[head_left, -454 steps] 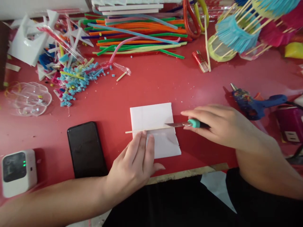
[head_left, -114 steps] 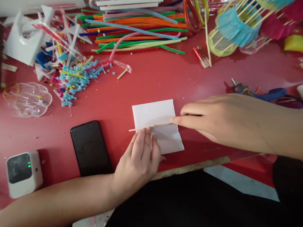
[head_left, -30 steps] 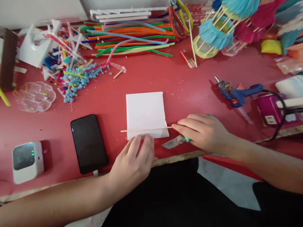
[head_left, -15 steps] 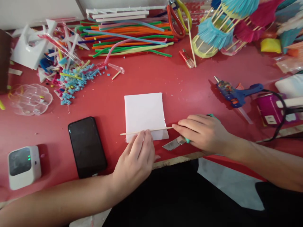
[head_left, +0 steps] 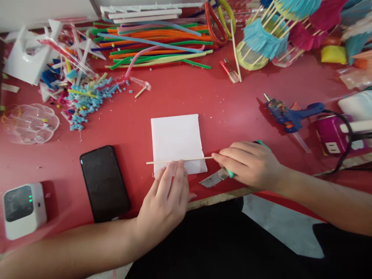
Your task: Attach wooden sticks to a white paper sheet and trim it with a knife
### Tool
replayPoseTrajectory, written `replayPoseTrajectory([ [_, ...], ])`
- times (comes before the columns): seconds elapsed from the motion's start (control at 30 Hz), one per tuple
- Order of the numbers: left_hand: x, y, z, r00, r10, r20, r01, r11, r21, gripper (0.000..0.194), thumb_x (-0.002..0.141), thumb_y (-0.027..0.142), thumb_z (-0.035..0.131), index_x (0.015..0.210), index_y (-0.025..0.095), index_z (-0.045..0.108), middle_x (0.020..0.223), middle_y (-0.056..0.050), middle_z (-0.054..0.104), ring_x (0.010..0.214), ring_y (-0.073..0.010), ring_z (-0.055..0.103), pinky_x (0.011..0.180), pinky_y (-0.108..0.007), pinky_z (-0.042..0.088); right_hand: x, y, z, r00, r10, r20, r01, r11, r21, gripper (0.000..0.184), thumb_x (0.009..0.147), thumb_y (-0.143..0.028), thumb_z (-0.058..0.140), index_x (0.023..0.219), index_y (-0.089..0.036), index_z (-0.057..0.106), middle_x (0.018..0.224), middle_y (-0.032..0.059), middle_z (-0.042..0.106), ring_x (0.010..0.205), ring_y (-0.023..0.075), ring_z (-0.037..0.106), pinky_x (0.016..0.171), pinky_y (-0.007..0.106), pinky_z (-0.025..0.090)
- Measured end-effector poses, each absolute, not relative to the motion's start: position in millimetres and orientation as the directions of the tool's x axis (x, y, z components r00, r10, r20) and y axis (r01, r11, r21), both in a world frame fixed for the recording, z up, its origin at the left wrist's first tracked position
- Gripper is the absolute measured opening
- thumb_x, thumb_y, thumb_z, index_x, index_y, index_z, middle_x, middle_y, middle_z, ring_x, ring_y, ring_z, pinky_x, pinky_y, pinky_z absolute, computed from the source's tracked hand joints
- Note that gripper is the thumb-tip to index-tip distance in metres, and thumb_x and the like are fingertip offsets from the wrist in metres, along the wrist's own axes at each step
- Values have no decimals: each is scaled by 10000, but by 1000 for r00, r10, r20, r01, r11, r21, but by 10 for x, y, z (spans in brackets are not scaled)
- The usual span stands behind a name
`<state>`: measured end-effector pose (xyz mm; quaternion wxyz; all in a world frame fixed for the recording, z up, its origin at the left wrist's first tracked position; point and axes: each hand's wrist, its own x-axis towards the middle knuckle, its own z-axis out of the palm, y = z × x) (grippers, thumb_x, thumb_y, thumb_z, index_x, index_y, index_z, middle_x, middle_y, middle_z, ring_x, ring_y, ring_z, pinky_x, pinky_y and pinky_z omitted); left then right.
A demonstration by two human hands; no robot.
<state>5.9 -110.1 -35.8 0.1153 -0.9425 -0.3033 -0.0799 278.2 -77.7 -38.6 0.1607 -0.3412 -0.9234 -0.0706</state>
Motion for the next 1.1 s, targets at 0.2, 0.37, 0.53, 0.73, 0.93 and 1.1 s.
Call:
replayPoseTrajectory([
  [0.2, 54, -1084, -342, 813, 546, 204, 579, -796, -178, 488, 952, 372, 606, 1251, -13, 629, 1310, -206, 654, 1168, -346, 651, 955, -427, 577, 2766, -774, -373, -711, 603, 361, 655, 755, 28, 156, 875, -64, 606, 1005, -124, 669, 808, 52, 726, 686, 160, 584, 620, 308, 490],
  [0.37, 59, -1089, -355, 810, 542, 223, 579, -798, -165, 463, 953, 344, 611, 1236, -22, 635, 1298, -206, 661, 1158, -336, 659, 952, -423, 587, 2765, -764, -369, -709, 603, 364, 658, 752, 37, 148, 882, -70, 603, 996, -129, 677, 812, 50, 730, 682, 157, 579, 608, 302, 487],
  [0.53, 60, -1097, -355, 808, 542, 232, 582, -796, -167, 465, 974, 343, 579, 1246, -31, 626, 1293, -202, 664, 1153, -320, 668, 938, -399, 601, 2770, -766, -380, -709, 602, 367, 657, 753, 34, 142, 869, -62, 625, 986, -113, 687, 830, 64, 736, 688, 161, 584, 614, 307, 494],
  [0.73, 62, -1101, -363, 807, 541, 237, 582, -796, -163, 446, 982, 299, 562, 1256, -49, 610, 1298, -207, 655, 1160, -324, 666, 928, -396, 611, 2769, -769, -380, -714, 591, 375, 643, 766, 17, 160, 848, -53, 645, 998, -70, 699, 839, 90, 736, 701, 182, 596, 627, 330, 509],
  [0.93, 62, -1103, -375, 803, 549, 233, 588, -794, -156, 433, 996, 293, 535, 1254, -46, 611, 1301, -208, 649, 1162, -316, 667, 939, -388, 608, 2755, -774, -368, -710, 592, 381, 646, 763, 16, 157, 848, -59, 657, 996, -74, 706, 841, 84, 738, 701, 182, 591, 630, 331, 513],
  [1.1, 69, -1105, -383, 801, 545, 248, 587, -796, -146, 456, 998, 309, 529, 1248, -65, 607, 1289, -221, 653, 1180, -332, 654, 949, -393, 604, 2750, -782, -368, -706, 594, 386, 649, 761, 16, 163, 823, -38, 677, 980, -67, 707, 847, 90, 745, 693, 190, 590, 617, 342, 513],
])
